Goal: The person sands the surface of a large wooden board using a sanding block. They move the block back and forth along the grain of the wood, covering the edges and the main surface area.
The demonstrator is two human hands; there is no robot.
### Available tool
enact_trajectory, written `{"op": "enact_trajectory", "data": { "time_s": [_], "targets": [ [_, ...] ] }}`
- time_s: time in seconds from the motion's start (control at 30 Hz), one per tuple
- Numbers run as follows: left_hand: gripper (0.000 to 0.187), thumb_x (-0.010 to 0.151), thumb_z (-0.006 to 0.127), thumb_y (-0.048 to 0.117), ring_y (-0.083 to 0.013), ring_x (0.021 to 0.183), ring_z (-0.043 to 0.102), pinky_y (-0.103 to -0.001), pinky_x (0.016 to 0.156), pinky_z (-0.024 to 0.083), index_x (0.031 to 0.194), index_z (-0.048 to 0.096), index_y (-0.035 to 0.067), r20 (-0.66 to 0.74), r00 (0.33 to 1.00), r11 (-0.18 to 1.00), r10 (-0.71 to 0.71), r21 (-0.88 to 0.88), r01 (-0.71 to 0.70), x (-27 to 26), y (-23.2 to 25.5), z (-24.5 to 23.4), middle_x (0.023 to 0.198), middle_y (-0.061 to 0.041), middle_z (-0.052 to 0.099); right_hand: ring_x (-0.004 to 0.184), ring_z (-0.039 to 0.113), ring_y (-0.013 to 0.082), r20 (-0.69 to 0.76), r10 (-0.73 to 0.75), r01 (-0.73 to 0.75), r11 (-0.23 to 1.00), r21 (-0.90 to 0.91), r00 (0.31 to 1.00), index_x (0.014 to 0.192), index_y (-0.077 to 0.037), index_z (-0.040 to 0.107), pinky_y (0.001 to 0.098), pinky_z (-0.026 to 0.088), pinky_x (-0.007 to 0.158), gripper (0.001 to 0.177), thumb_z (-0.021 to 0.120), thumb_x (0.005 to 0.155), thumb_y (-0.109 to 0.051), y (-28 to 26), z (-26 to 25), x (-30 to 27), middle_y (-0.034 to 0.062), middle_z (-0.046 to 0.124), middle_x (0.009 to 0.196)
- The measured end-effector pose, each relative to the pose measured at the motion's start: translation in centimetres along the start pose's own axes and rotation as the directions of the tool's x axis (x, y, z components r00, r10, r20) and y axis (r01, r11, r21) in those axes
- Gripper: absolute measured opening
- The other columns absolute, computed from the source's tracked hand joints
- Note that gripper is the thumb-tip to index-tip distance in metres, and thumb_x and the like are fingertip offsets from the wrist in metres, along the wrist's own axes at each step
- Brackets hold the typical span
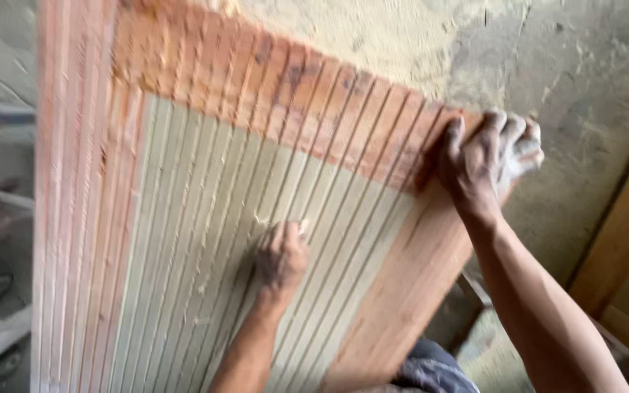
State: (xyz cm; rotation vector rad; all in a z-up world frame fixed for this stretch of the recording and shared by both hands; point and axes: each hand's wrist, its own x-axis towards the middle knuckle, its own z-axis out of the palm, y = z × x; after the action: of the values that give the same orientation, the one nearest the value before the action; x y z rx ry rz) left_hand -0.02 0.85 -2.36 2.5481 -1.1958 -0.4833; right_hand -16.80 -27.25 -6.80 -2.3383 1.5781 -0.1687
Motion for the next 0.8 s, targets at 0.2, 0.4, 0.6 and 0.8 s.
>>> {"op": "enact_trajectory", "data": {
  "time_s": [0.2, 0.4, 0.6, 0.8],
  "targets": [
    [0.027, 0.108, 0.053, 0.031, -0.024, 0.073, 0.064, -0.039, 0.057, 0.052, 0.102, 0.061, 0.006, -0.068, 0.989, 0.99, 0.131, 0.057, -0.127, 21.7, 4.0, 10.4, 0.086, -0.014, 0.068, 0.137, 0.026, 0.0496, 0.084, 0.037, -0.036, 0.999, -0.013, 0.996, 0.125, 0.002, 0.054, 0.0727, 0.015, 0.105, 0.056, 0.054, 0.108, -0.05, 0.4, -0.2, 0.8, 0.033, 0.044, 0.137],
    [0.03, 0.091, 0.055, 0.02, -0.0321, 0.07, 0.068, -0.046, 0.05, 0.053, 0.113, 0.062, 0.001, -0.224, 0.951, 0.969, 0.214, 0.172, -0.178, 15.8, 3.9, 5.9, 0.098, -0.022, 0.07, 0.136, 0.025, 0.0493, 0.094, 0.059, -0.061, 0.998, 0.026, 0.994, 0.128, 0.002, 0.053, 0.0727, 0.014, 0.106, 0.057, 0.052, 0.107, -0.051, -0.3, -1.4, 0.3, 0.0315, 0.044, 0.137],
    [0.017, 0.097, 0.07, 0.024, -0.0354, 0.06, 0.065, -0.049, 0.049, 0.049, 0.09, 0.071, 0.009, -0.145, 0.989, 0.999, 0.039, 0.037, -0.034, 4.2, 1.3, 0.1, 0.076, -0.016, 0.068, 0.134, 0.028, 0.0478, 0.063, 0.055, -0.053, 0.998, -0.034, 0.996, 0.128, 0.001, 0.053, 0.0717, 0.017, 0.104, 0.056, 0.053, 0.105, -0.05, -1.0, -0.2, 2.5, 0.0314, 0.044, 0.136],
    [0.021, 0.101, 0.053, 0.021, -0.0142, 0.054, 0.05, -0.031, 0.04, 0.045, 0.091, 0.06, 0.004, -0.145, 0.972, 0.982, 0.187, 0.008, -0.188, 24.2, 4.5, 9.6, 0.069, -0.009, 0.059, 0.135, 0.029, 0.0455, 0.058, 0.062, -0.061, 0.998, -0.011, 0.996, 0.127, 0.0, 0.053, 0.071, 0.019, 0.106, 0.056, 0.052, 0.105, -0.052, 0.0, 0.1, 2.1, 0.0287, 0.045, 0.136]
  ]
}}
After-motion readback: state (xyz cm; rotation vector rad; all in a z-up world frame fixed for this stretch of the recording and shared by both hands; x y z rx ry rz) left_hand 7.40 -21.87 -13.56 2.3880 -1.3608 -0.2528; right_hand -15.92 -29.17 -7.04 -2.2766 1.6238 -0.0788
